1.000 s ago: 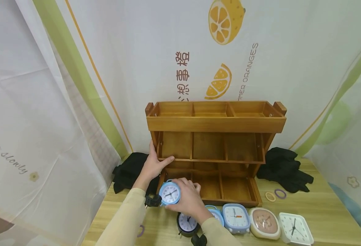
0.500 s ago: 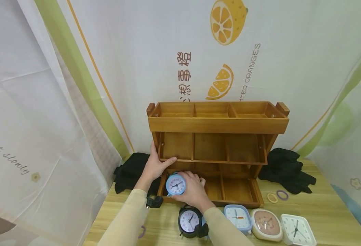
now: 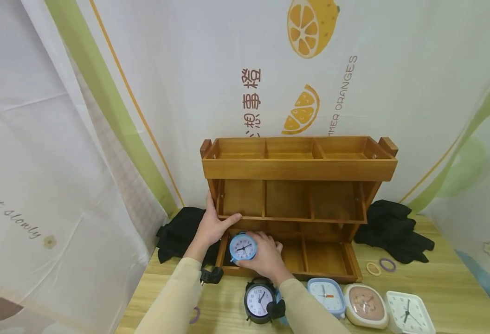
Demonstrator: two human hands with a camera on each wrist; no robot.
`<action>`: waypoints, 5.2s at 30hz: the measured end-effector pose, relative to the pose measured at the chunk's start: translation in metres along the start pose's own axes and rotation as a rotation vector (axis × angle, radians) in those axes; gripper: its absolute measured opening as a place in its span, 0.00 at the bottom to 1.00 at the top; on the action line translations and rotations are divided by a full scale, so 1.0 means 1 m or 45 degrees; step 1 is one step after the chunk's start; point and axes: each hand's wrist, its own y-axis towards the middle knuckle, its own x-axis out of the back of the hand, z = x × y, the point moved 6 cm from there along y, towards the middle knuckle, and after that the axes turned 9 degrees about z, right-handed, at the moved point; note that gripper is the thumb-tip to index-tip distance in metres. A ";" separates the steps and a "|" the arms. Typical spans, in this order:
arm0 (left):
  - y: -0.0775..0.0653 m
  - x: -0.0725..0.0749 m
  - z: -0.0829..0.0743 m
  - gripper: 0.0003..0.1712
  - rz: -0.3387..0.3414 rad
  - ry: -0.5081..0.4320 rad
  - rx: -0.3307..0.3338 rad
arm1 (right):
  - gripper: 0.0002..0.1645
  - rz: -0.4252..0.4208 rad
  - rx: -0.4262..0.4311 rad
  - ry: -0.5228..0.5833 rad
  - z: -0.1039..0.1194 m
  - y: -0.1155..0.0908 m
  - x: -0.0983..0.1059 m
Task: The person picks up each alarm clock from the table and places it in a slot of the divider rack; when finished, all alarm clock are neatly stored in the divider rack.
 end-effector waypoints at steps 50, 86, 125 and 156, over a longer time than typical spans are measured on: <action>0.001 0.000 0.003 0.72 -0.019 -0.008 -0.012 | 0.57 0.229 -0.071 -0.083 -0.014 0.005 -0.020; -0.002 -0.001 0.002 0.73 -0.009 0.002 0.053 | 0.64 0.244 0.206 0.009 -0.003 -0.057 0.007; -0.003 -0.001 0.003 0.74 -0.017 -0.015 0.060 | 0.55 0.308 0.189 -0.233 -0.010 -0.104 -0.020; -0.004 -0.001 0.001 0.73 -0.010 0.009 0.076 | 0.50 0.162 0.261 -0.176 0.006 -0.106 0.003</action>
